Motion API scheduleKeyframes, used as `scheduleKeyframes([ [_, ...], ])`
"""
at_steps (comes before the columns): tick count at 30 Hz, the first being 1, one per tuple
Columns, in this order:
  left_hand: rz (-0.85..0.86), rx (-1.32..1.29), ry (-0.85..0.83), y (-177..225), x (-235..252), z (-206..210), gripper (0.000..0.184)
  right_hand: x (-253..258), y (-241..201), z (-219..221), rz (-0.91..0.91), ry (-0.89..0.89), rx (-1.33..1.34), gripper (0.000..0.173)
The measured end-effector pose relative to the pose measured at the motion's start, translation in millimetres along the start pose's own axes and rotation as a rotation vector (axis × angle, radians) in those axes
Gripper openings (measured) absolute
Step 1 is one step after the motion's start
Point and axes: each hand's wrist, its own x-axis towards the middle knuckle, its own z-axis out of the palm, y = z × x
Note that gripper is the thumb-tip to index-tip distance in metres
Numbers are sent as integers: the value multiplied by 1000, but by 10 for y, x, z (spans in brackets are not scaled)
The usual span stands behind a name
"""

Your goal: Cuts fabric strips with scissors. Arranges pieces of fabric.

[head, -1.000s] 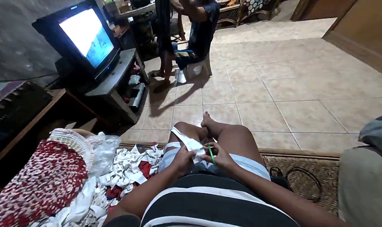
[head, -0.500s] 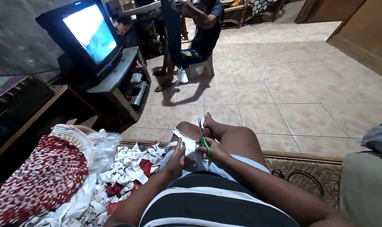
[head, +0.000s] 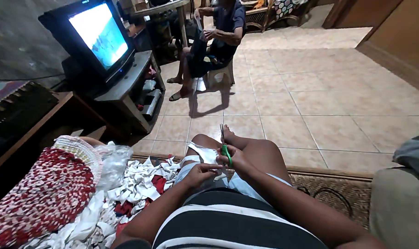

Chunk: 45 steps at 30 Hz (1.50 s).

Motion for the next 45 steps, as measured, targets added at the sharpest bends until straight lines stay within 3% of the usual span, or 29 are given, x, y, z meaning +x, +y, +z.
scheduleKeyframes([
  [3,-52,-65,-28,26,21,50,33,2,67,-47,-71,-1,-84,36],
  [7,8,-89,91,25,28,127,37,-154,156,-236,-128,-8,-176,52],
  [10,56,-109,175,99,70,131,50,-447,209,-435,-124,-120,-257,71],
  [14,67,-146,246,204,173,135,52,-730,358,-638,-64,-335,-368,86],
  [17,35,-263,265,317,228,211,53,-716,481,-714,-32,-458,-300,84],
  [21,-9,-333,275,355,264,243,57,-645,529,-633,-154,-500,-174,82],
  [24,10,-279,293,314,257,238,60,-617,542,-546,-190,-460,-118,80],
  [28,75,-212,308,264,248,246,63,-634,511,-512,-167,-395,-161,65],
  [32,136,-220,305,219,258,249,65,-655,487,-518,-166,-344,-199,66],
  [37,170,-200,303,181,258,237,65,-690,465,-491,-185,-296,-214,55],
  [45,194,-149,311,169,247,226,66,-746,375,-487,-185,-209,-395,45],
])
